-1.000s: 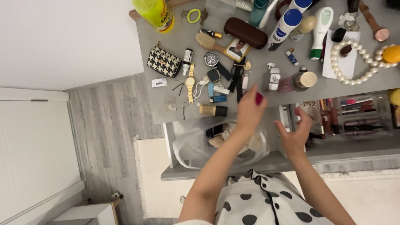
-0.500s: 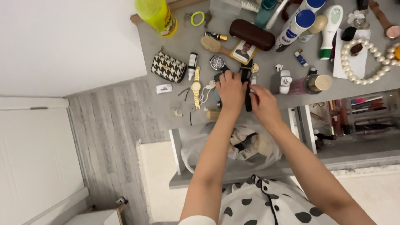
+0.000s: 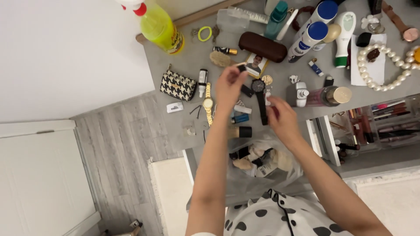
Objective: Organizing various personal care and makeup items on a dressing table.
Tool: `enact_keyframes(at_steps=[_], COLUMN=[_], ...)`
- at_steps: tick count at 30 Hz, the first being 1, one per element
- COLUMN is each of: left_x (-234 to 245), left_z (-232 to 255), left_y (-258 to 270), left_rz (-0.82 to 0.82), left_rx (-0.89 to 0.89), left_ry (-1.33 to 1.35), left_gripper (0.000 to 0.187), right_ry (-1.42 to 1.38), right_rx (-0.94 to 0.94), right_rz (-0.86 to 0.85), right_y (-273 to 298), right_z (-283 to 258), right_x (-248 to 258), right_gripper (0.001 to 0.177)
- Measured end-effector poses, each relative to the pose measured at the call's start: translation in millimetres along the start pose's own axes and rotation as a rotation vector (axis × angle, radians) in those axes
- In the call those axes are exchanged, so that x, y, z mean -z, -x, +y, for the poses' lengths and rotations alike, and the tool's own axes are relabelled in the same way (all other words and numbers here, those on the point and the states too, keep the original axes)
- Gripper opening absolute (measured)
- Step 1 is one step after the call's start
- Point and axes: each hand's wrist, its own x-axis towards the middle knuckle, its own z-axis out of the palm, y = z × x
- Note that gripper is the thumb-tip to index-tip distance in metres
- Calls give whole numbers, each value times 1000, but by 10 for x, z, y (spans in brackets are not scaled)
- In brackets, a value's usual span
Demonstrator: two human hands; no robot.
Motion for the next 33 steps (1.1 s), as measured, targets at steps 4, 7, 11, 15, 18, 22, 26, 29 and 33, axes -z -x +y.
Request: enact_keyframes(at_steps=[4,7,11,15,18,22,26,29,33], left_x=[253,446,722,877,920,961,970,1027,1085], left_z=[280,384,39,93,194,72,40,-12,-54], left_y=[-4,15,41,111,167,130,100,95,80], left_rz=[38,64,44,60,74,56,50,32,32], left_rx=[-72,-103,-107,-88,-54,-52,-50,-77,-98], left_ry=[218,304,392,379,395,401,399,391,390], left_gripper=[17,15,16,17,16,16,16,16,16], right_ry=[-172,-704,-1107,-1348,-1057,167,775,1040,1093], right_rx=[-29,-396,-647,-707,-590,82,113,116,240], right_rz=[-29,-30,77,-24,261,387,-10,-70,-54], right_y=[-527,-1037,-1560,-1758,-1688,-1684,-1839,-1798,-1281], right_z=[195,195,687,918,454,-32,-200,-294,-812], right_x=[-284,-485,-713,-791,-708,-540,-411,-455,-715], right_gripper=[41,42,33,30,34,54,82,67,65])
